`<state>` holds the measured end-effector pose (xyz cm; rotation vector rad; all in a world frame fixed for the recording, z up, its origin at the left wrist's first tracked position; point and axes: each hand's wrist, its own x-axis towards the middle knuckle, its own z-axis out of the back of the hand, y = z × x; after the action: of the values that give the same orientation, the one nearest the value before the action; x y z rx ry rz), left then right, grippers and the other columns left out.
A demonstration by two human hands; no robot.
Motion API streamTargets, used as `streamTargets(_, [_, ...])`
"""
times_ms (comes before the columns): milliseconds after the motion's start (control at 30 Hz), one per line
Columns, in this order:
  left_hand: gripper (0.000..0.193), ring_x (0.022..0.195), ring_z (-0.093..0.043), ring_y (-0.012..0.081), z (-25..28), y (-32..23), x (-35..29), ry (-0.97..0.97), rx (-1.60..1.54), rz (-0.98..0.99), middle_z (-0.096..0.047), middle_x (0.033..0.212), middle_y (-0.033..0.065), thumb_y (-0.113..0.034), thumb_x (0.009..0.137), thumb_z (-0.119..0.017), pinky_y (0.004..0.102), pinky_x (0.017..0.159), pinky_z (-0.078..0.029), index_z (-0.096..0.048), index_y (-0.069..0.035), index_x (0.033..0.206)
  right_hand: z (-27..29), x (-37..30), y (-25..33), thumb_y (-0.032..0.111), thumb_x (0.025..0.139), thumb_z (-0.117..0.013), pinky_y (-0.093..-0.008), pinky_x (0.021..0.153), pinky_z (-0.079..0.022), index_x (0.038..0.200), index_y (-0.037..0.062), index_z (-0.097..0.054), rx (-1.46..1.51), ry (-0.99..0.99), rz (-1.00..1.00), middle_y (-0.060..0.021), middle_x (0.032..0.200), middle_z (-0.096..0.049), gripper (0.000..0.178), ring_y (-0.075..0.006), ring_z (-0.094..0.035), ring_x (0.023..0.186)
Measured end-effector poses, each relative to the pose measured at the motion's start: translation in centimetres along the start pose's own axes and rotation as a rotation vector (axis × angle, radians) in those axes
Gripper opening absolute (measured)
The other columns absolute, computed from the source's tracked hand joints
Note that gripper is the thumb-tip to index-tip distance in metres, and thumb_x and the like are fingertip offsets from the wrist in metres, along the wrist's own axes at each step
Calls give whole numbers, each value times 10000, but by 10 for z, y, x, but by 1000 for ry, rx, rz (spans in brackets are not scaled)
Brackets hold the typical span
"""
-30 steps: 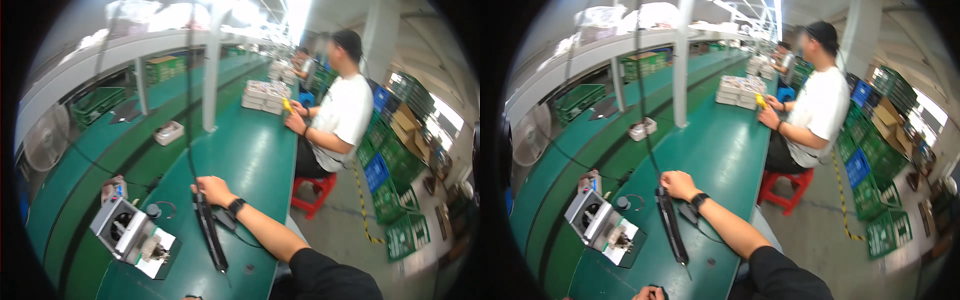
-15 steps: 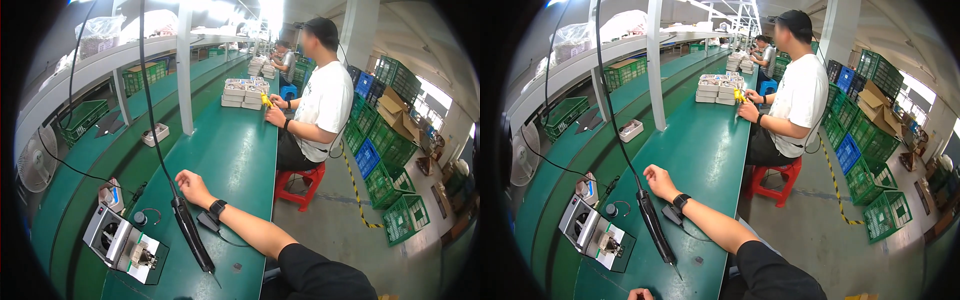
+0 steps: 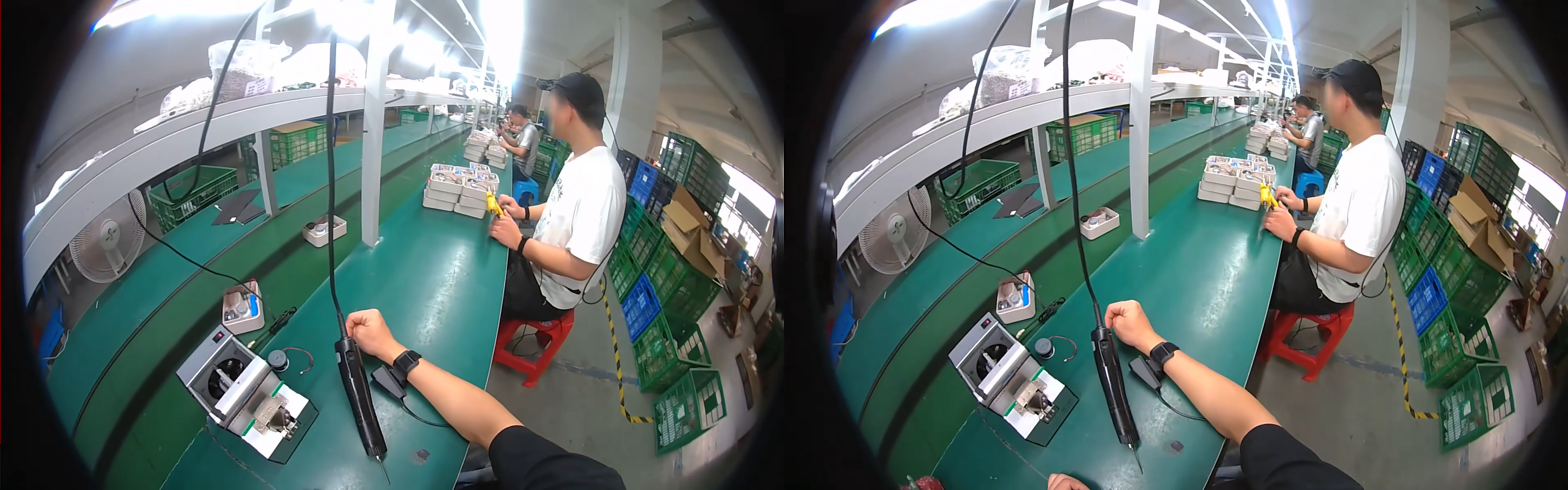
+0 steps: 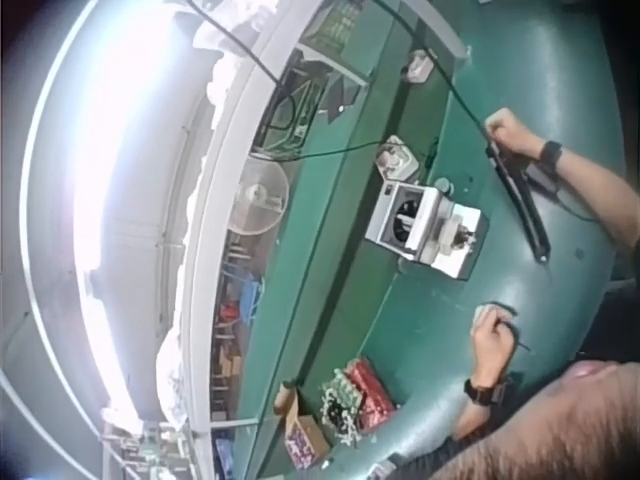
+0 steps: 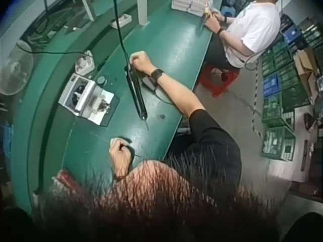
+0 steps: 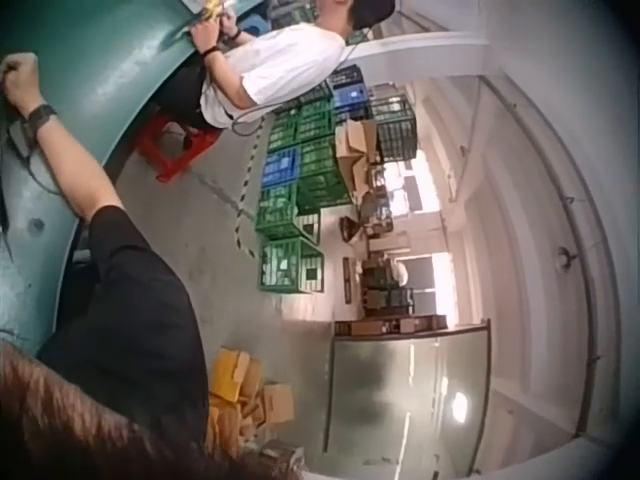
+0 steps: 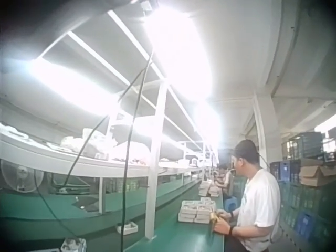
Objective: The person puts away a phone, picks up a plastic housing, and uses a power screwdriver to drive screws into the internal components. They then repeat the process with a second housing before setting it back on the table.
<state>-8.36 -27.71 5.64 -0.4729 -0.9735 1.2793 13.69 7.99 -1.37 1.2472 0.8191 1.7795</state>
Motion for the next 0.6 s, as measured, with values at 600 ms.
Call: streamTargets(600, [143, 650, -544, 318, 2, -9, -6, 18, -84, 215, -561, 656, 154, 31, 758, -502, 369, 638, -420, -603, -49, 695, -2, -2, 17, 250, 961, -545, -278, 516, -430, 628, -7, -678, 31, -49, -225, -12, 518, -566, 441, -83, -508, 499])
